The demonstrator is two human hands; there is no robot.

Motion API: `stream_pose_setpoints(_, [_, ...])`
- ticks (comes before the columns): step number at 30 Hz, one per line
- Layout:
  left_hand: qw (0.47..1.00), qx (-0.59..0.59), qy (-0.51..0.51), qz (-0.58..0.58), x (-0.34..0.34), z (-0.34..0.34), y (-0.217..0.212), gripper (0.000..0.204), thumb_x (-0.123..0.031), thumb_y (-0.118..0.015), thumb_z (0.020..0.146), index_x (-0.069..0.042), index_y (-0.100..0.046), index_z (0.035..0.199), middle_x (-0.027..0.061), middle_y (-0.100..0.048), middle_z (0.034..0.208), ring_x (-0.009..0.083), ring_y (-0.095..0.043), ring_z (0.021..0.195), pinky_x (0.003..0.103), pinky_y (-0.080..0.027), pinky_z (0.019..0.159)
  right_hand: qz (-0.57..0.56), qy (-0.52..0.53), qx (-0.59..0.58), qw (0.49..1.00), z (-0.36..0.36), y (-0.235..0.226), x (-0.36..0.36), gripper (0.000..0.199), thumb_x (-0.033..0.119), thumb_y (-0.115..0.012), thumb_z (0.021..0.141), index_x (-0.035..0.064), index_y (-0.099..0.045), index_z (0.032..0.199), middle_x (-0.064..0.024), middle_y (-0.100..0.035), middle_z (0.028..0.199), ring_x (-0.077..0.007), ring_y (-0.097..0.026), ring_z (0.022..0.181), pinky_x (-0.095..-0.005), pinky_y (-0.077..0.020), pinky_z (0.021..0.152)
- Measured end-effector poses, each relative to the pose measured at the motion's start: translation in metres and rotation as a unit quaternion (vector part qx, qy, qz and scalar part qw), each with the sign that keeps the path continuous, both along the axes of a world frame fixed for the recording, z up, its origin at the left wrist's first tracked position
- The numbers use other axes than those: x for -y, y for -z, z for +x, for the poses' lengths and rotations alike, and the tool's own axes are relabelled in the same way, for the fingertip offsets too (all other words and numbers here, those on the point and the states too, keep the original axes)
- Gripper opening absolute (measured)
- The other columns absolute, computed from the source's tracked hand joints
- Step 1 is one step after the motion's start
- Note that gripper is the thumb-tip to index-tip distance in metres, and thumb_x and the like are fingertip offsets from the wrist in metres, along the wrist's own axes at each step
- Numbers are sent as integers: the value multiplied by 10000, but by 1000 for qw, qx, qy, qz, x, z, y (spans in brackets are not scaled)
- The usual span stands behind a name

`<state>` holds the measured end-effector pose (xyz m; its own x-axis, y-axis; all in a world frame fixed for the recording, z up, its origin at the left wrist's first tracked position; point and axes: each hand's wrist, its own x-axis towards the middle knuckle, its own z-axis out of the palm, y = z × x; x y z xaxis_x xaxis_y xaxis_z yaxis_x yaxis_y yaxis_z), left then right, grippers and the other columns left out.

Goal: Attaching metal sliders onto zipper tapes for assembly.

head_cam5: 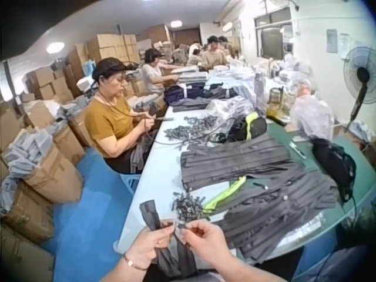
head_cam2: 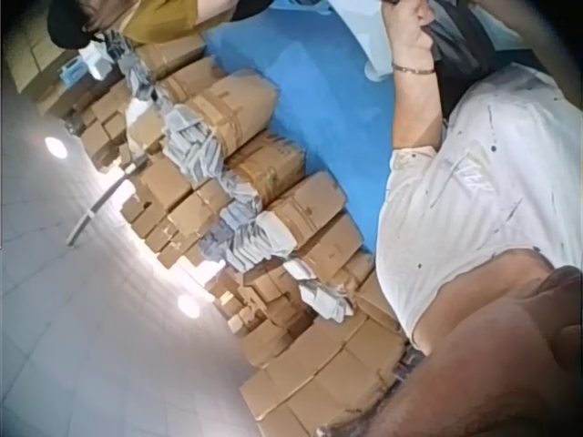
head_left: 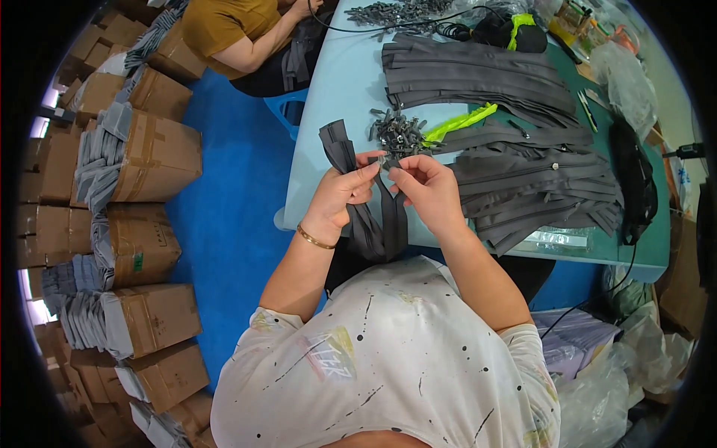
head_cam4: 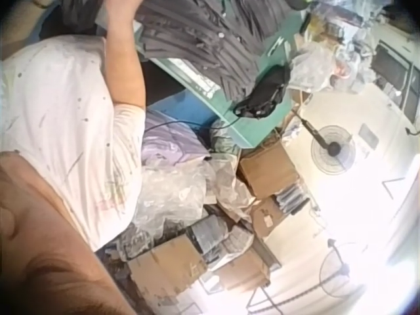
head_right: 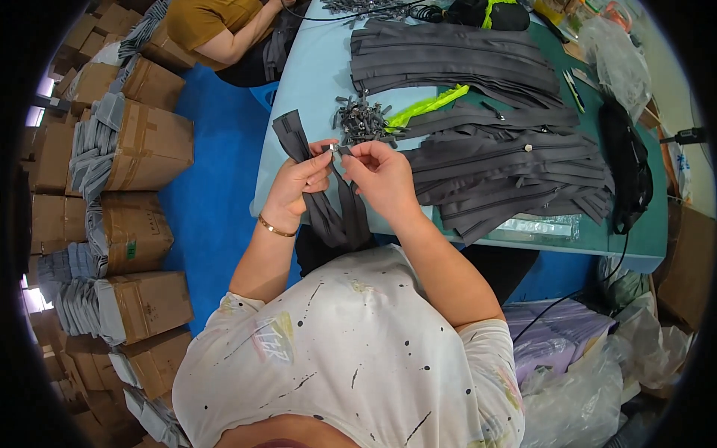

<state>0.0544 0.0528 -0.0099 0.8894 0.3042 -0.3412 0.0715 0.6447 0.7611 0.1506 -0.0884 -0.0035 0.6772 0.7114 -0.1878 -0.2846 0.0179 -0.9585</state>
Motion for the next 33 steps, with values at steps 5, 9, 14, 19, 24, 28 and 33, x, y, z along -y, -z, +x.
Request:
stream_pose_setpoints(5, [1000, -5, 0, 16, 2, 1, -1, 286, -104, -633, 827, -4, -581, 1090, -60, -413, 620, 17, -323, 468, 181, -224, 417, 1, -4, -6, 1000, 1, 0, 2, 109, 104, -642, 817, 28, -608, 887, 0, -623, 756, -56, -593, 669, -178, -420, 496])
stream_pose_setpoints(9, [996, -30, -22, 86, 8, -1, -7, 265, -110, -654, 812, -12, -611, 1054, -59, -451, 637, 17, -305, 466, 184, -206, 418, -12, -5, -1, 1000, 0, -1, 3, 106, 104, -644, 812, 28, -608, 878, 0, -622, 755, -56, -590, 664, -179, -426, 505])
stream_pose_setpoints(14, [983, -41, -38, 177, 12, -4, -9, 217, -118, -666, 805, -22, -646, 999, -71, -462, 602, 9, -291, 454, 185, -195, 410, -25, 2, 1, 1000, -2, 1, 4, 107, 107, -646, 812, 27, -605, 871, -1, -622, 754, -58, -592, 665, -181, -429, 507])
stream_pose_setpoints(19, [964, -56, -22, 259, 11, -7, -16, 187, -121, -679, 794, -40, -669, 962, -79, -454, 582, 3, -296, 449, 181, -196, 402, -23, -23, 7, 999, -3, 0, 7, 144, 114, -654, 805, 3, -599, 878, -14, -615, 753, -57, -566, 669, -193, -447, 553])
stream_pose_setpoints(24, [977, -52, 4, 207, 12, -4, -23, 240, -90, -673, 793, -30, -626, 1021, -62, -464, 616, 7, -312, 454, 181, -198, 403, 3, -42, 77, 996, 9, 10, 10, 183, 52, -644, 797, 28, -577, 965, 9, -593, 774, -50, -539, 699, -193, -440, 599])
stream_pose_setpoints(28, [989, -53, -9, 141, 9, -6, -12, 196, -75, -675, 789, -26, -577, 952, -38, -468, 649, 16, -331, 455, 184, -196, 404, 28, -75, 73, 994, 12, 4, 9, 300, 2, -629, 794, 43, -537, 1077, 24, -565, 789, -46, -522, 689, -197, -445, 607])
stream_pose_setpoints(33, [990, -88, 2, 110, 7, -6, 2, 181, -83, -703, 762, -21, -571, 868, -33, -468, 631, 19, -329, 451, 196, -190, 395, 27, -117, 98, 988, 17, 10, 9, 304, 4, -623, 805, 53, -578, 1101, 27, -553, 753, -40, -509, 668, -190, -436, 602])
